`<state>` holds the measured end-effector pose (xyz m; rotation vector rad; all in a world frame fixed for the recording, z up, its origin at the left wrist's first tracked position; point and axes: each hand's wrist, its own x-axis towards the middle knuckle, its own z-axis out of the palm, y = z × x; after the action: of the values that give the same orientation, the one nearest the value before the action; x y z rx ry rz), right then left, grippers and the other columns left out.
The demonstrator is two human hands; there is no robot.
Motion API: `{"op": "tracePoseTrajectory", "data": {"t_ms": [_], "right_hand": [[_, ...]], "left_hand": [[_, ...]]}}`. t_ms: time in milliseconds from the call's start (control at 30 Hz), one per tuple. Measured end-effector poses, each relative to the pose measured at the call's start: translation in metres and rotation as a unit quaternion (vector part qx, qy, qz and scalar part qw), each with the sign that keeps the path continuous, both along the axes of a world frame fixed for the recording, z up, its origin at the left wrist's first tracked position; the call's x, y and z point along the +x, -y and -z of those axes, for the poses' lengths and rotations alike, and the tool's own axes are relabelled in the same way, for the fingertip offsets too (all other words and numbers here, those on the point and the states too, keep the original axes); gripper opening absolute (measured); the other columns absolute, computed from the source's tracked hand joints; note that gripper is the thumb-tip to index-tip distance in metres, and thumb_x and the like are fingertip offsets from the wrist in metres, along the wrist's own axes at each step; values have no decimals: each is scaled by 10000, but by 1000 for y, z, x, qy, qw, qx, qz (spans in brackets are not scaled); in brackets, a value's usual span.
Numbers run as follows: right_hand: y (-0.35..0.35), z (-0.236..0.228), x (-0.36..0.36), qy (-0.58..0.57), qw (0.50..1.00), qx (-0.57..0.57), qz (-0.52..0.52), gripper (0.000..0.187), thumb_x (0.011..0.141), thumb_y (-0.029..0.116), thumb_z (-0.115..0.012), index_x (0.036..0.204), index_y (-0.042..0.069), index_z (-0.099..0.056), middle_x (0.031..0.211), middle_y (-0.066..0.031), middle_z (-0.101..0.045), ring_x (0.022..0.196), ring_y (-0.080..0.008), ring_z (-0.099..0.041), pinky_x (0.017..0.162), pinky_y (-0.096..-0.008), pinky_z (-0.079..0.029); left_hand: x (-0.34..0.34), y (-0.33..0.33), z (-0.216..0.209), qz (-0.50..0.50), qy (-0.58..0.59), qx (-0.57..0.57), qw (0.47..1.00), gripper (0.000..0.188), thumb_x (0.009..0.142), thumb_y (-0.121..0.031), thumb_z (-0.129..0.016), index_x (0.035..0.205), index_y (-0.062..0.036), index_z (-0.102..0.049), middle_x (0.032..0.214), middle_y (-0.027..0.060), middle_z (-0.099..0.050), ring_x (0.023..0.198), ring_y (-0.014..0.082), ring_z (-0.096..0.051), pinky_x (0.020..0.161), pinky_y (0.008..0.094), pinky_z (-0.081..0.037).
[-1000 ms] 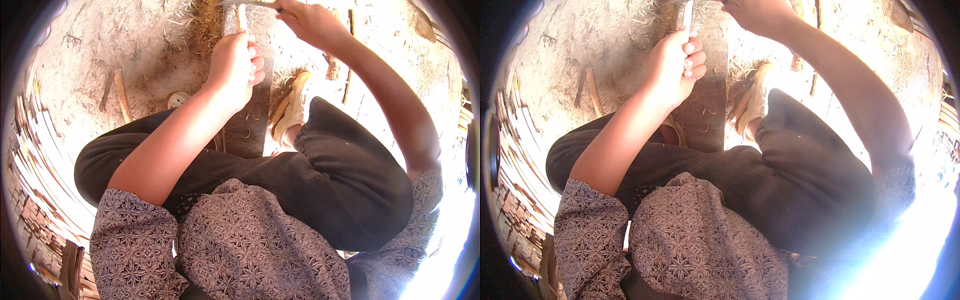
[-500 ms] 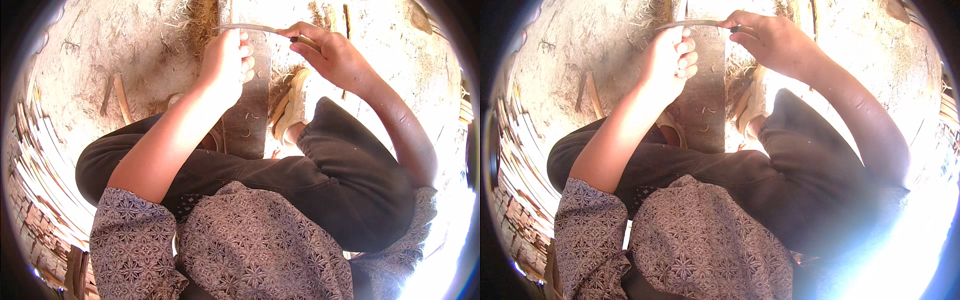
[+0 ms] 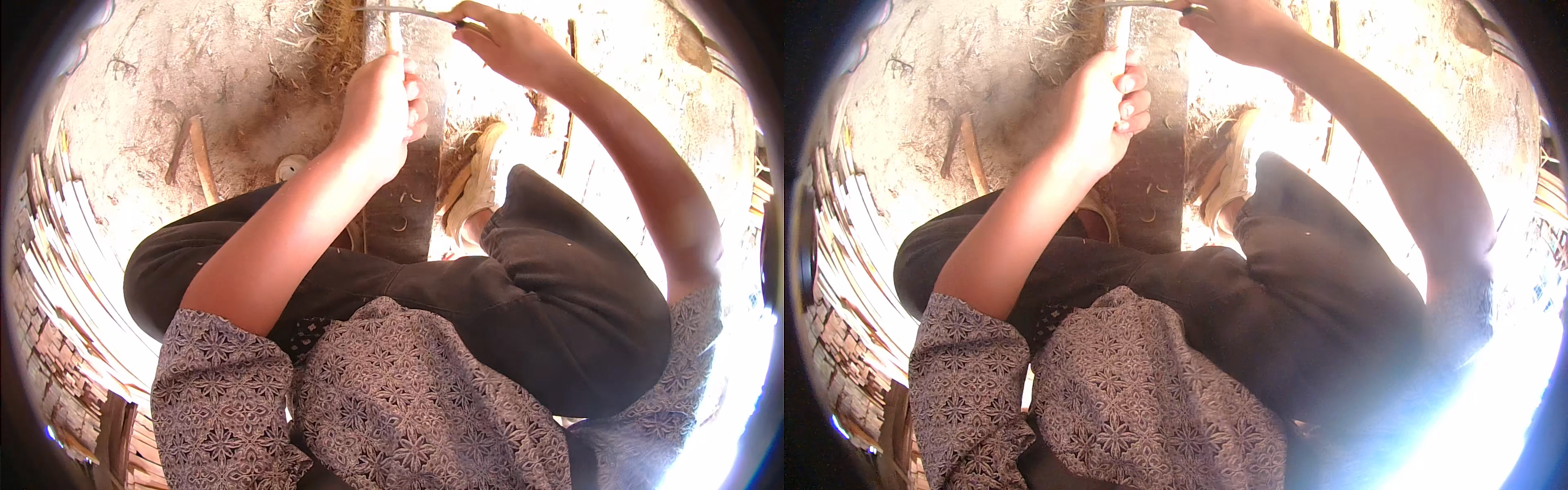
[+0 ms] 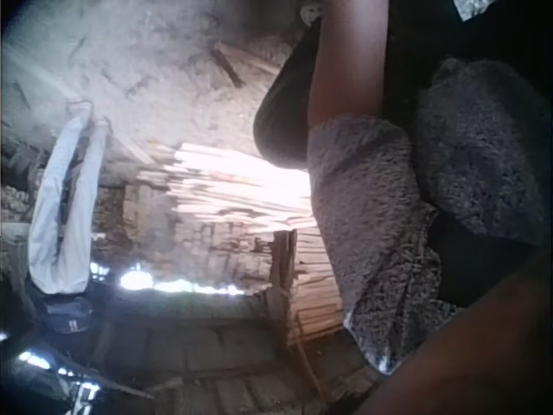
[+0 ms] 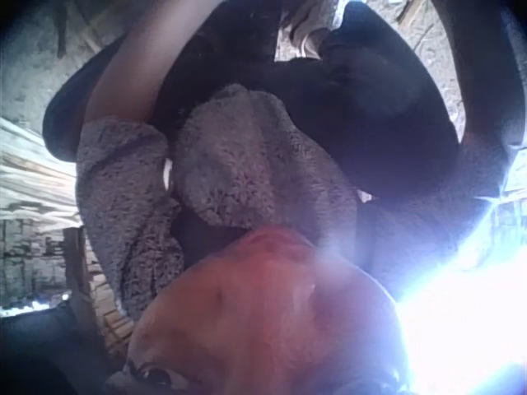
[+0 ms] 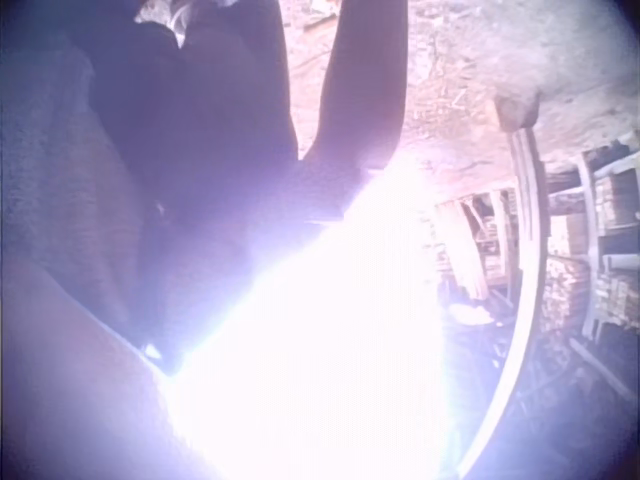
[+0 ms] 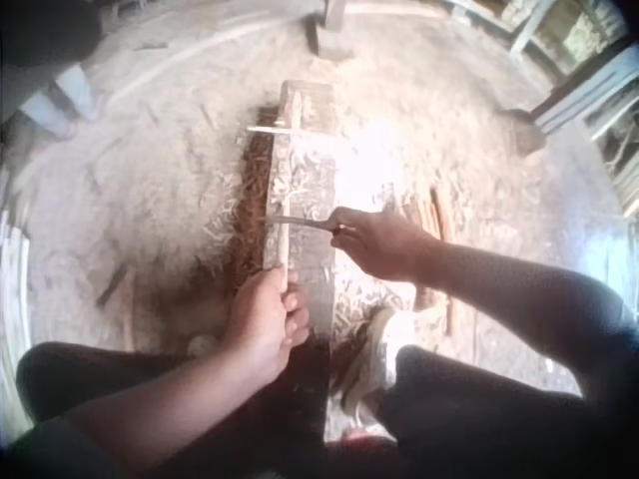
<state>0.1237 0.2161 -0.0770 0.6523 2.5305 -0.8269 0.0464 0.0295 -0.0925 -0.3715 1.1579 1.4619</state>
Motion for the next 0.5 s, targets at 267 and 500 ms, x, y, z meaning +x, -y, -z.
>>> {"op": "tracePoseTrajectory", "data": {"t_ms": [267, 500], "right_hand": [[12, 7, 46, -100, 995, -4, -22, 257, 1066, 259, -542, 1273, 119, -605, 1097, -129, -736, 978, -261, -733, 855, -406, -562], [-27, 35, -36, 37, 993, 83, -80, 296, 1063, 291, -476, 1230, 66, -573, 948, -212, -704, 831, -335, -717, 717, -456, -600]], "left_hand": [[1, -1, -1, -3, -2, -16, 1000, 112, 1012, -205, -475, 1006, -94, -465, 691, -33, -438, 497, 70, -359, 417, 239, -289], [-7, -8, -13, 15, -9, 3, 1000, 140, 1038, -223, -446, 1012, -86, -464, 701, -33, -437, 501, 67, -363, 423, 237, -282]]}}
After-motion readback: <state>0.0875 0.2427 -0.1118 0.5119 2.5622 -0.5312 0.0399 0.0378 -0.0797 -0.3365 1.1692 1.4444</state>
